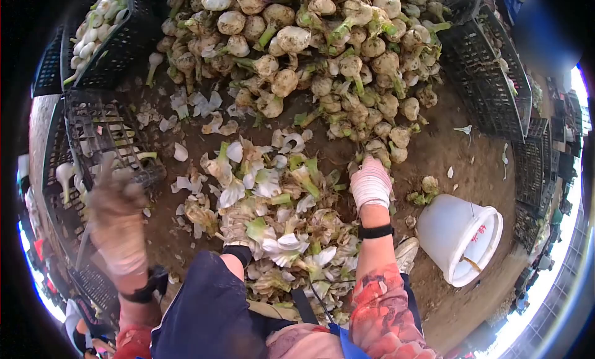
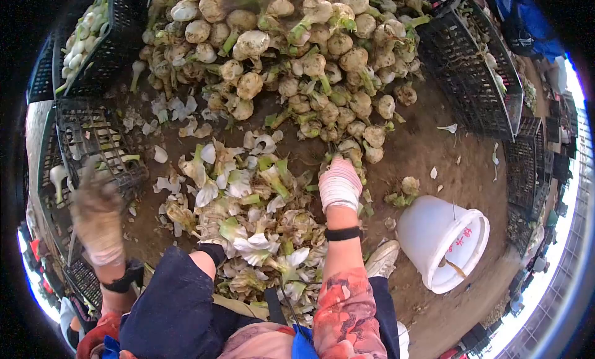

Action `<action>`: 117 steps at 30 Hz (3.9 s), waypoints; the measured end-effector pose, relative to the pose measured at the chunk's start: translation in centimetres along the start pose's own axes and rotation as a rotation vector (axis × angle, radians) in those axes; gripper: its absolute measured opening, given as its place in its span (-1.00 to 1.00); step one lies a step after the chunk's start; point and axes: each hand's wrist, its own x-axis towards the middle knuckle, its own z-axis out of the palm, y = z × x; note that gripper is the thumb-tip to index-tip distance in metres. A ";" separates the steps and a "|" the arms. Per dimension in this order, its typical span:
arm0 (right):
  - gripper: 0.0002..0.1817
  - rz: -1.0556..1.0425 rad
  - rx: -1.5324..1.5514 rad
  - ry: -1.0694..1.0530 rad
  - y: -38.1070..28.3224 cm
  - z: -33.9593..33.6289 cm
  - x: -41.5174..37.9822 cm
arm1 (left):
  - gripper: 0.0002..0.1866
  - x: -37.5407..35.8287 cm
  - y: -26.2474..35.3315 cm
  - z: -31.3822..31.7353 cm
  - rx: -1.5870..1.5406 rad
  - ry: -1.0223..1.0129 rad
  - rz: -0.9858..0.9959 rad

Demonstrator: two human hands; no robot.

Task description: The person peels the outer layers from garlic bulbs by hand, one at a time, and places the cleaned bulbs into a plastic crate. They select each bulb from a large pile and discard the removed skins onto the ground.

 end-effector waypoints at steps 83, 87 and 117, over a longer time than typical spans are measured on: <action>-0.88 -0.850 0.805 0.274 -9.3 -0.7 -11.8 | -0.25 2.3 -9.1 8.2 0.975 -0.611 -0.450; -0.88 -0.287 1.127 0.206 -9.5 2.5 -9.2 | -0.28 1.4 -10.7 7.6 0.386 -0.517 -0.538; -0.56 -0.750 0.830 0.059 -8.8 -1.5 -12.9 | -0.82 3.7 -9.8 7.5 1.199 -0.864 0.011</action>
